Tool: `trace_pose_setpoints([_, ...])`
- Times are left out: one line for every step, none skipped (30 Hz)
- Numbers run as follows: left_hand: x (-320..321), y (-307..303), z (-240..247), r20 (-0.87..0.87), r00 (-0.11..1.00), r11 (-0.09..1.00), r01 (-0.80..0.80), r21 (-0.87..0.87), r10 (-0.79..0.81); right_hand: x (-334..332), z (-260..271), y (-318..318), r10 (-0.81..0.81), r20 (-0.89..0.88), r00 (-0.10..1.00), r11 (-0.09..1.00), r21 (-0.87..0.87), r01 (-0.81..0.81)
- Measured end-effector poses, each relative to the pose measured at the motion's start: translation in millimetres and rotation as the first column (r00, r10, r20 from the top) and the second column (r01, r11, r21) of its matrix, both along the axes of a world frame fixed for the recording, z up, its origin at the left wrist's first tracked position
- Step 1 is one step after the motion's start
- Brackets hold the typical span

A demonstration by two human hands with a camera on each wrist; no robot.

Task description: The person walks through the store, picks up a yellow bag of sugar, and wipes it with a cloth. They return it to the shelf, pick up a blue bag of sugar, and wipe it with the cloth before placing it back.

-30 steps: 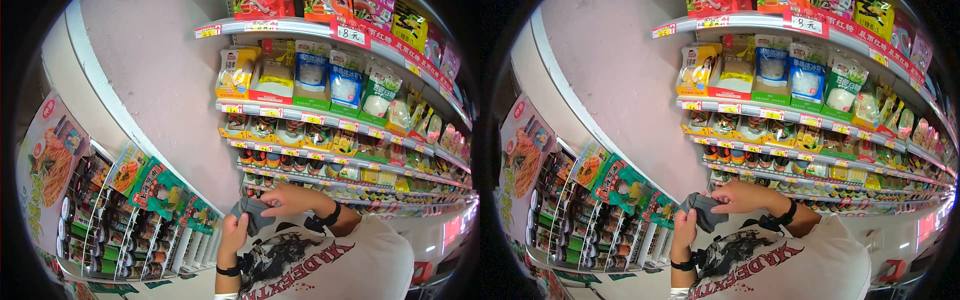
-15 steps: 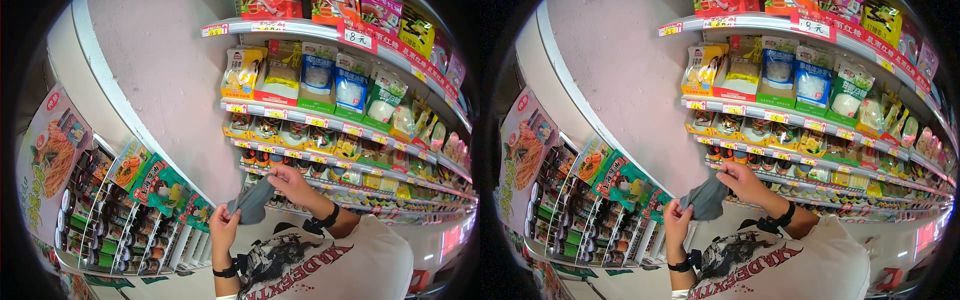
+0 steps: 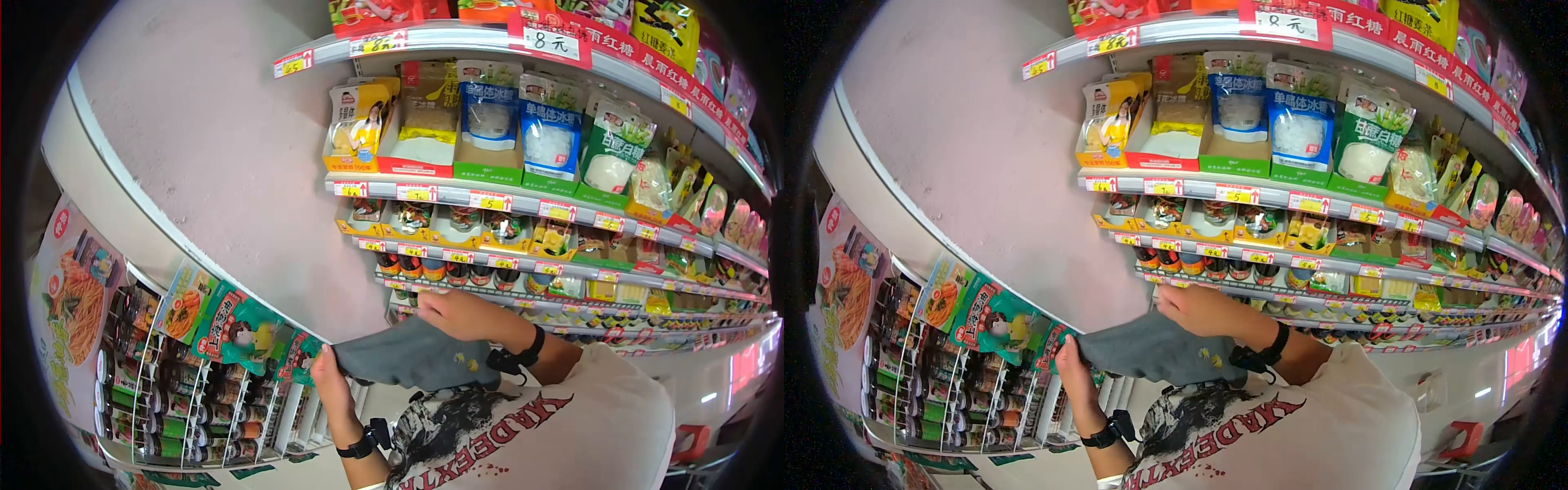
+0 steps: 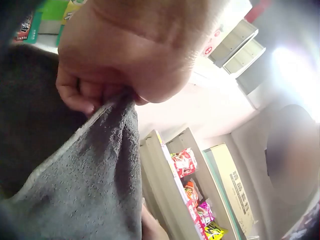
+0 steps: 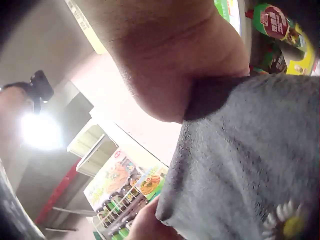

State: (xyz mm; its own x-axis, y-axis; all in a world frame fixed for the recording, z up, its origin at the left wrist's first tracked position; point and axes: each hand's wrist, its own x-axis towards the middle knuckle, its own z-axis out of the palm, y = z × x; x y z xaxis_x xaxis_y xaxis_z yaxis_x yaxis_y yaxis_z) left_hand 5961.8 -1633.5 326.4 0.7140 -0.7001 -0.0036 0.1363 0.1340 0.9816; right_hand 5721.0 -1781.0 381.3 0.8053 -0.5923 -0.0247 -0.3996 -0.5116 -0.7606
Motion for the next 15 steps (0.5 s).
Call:
trace_pose_setpoints([-1.8, -3.6, 2.6, 0.053, 0.998, 0.998, 0.029, 0.050, -0.032, -8.7, 5.7, -5.3, 0.048, -0.065, 0.997, 0.999, 0.022, -0.046])
trace_pose_setpoints([-1.5, -5.6, 3.6, 0.106, 0.992, 0.993, 0.056, 0.103, -0.067, -16.8, 7.4, -12.1, 0.144, -0.007, 0.990, 0.988, 0.049, -0.144])
trace_pose_setpoints([-2.1, -10.4, 5.8, 0.157, 0.982, 0.984, 0.081, 0.157, -0.105, -24.2, 12.2, -18.8, 0.236, 0.055, 0.970, 0.968, 0.070, -0.240])
trace_pose_setpoints([-4.0, -19.5, 6.5, 0.259, 0.943, 0.966, 0.158, 0.205, -0.209, -31.4, 18.4, -24.7, 0.323, 0.120, 0.939, 0.939, 0.084, -0.333])
trace_pose_setpoints([-6.1, -29.7, 5.1, 0.352, 0.882, 0.937, 0.227, 0.265, -0.313, -43.3, 26.3, -29.9, 0.290, 0.023, 0.957, 0.882, 0.382, -0.277])
trace_pose_setpoints([-9.4, -38.6, 6.2, 0.431, 0.802, 0.899, 0.285, 0.333, -0.414, -54.0, 37.0, -35.3, 0.290, 0.103, 0.951, 0.896, 0.319, -0.308])
trace_pose_setpoints([-22.2, -50.0, 16.2, 0.427, 0.765, 0.867, 0.350, 0.354, -0.483, -65.8, 45.0, -41.5, 0.292, 0.181, 0.939, 0.909, 0.254, -0.332])
trace_pose_setpoints([-28.6, -62.8, 24.7, 0.461, 0.698, 0.827, 0.368, 0.426, -0.548, -77.9, 46.7, -47.8, 0.297, 0.258, 0.920, 0.918, 0.187, -0.349])
trace_pose_setpoints([-36.2, -75.7, 31.9, 0.485, 0.626, 0.781, 0.379, 0.496, -0.611, -89.3, 25.9, -62.2, 0.268, 0.283, 0.921, 0.924, 0.195, -0.329])
trace_pose_setpoints([-43.8, -89.2, 38.7, 0.498, 0.550, 0.732, 0.380, 0.565, -0.670, -103.6, 29.6, -66.9, 0.245, 0.308, 0.919, 0.928, 0.201, -0.314])
trace_pose_setpoints([-46.2, -104.3, 46.2, 0.488, 0.472, 0.664, 0.351, 0.660, -0.734, -119.3, 37.3, -71.7, 0.223, 0.332, 0.916, 0.931, 0.207, -0.302])
trace_pose_setpoints([-50.6, -119.3, 57.3, 0.539, 0.433, 0.687, 0.361, 0.631, -0.723, -135.2, 45.7, -74.5, 0.204, 0.356, 0.912, 0.933, 0.213, -0.291])
trace_pose_setpoints([-55.4, -134.8, 70.2, 0.588, 0.394, 0.708, 0.371, 0.601, -0.706, -151.5, 51.2, -75.7, 0.146, 0.351, 0.925, 0.927, 0.278, -0.252])
trace_pose_setpoints([-59.0, -152.2, 82.4, 0.636, 0.357, 0.728, 0.385, 0.568, -0.684, -165.2, 46.5, -80.4, 0.118, 0.388, 0.914, 0.937, 0.261, -0.232])
trace_pose_setpoints([-59.3, -172.3, 93.1, 0.715, 0.326, 0.781, 0.357, 0.513, -0.619, -179.3, 42.0, -84.8, 0.092, 0.421, 0.903, 0.947, 0.244, -0.210])
